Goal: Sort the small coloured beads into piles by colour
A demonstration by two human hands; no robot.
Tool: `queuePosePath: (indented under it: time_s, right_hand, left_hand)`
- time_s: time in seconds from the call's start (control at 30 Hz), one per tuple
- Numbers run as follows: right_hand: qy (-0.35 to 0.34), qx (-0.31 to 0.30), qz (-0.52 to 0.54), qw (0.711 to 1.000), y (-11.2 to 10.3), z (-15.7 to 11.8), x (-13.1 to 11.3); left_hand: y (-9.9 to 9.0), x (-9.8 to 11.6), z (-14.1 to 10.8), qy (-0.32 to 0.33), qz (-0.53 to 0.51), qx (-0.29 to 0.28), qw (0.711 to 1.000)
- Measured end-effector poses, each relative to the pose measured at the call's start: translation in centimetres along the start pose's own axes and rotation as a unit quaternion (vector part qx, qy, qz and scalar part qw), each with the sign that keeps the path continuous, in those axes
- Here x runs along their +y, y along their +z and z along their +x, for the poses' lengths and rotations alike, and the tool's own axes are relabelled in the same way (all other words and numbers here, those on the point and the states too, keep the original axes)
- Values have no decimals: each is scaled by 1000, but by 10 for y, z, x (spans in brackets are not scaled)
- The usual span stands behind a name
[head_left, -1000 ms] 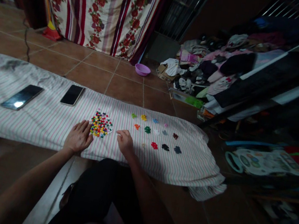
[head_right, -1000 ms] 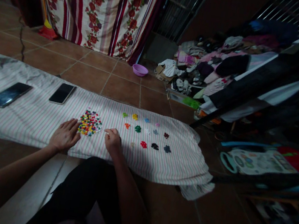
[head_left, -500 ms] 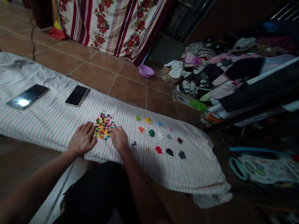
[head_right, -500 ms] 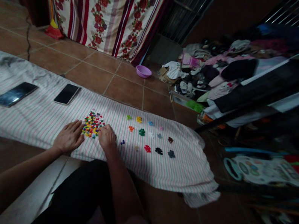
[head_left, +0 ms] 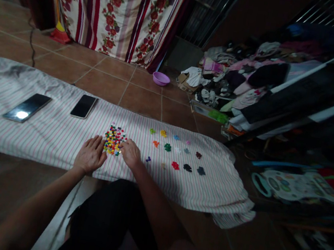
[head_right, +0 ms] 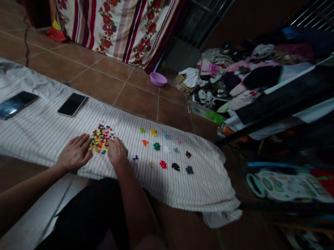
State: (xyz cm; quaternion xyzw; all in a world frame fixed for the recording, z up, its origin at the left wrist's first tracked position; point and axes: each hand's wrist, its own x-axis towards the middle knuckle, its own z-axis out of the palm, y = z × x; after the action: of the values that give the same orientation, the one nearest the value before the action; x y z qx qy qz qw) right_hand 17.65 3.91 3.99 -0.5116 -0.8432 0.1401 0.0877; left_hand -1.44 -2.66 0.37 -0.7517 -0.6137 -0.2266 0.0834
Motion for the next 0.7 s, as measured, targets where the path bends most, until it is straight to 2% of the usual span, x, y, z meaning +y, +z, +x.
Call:
queuePosePath:
  time_s: [0.17,0.43,0.7]
  right_hand:
    - [-5,-8,-32,999,-4,4,-5]
    - [8,22,39,999,-4,-1,0]
    - [-36,-1,-28,999,0,4,-3]
  left_hand:
    - [-1,1,0,0,-5,-6,1000]
    - [-1,0,0,4,10,-7,1000]
    - [1,-1,-1,5,5,0,1000]
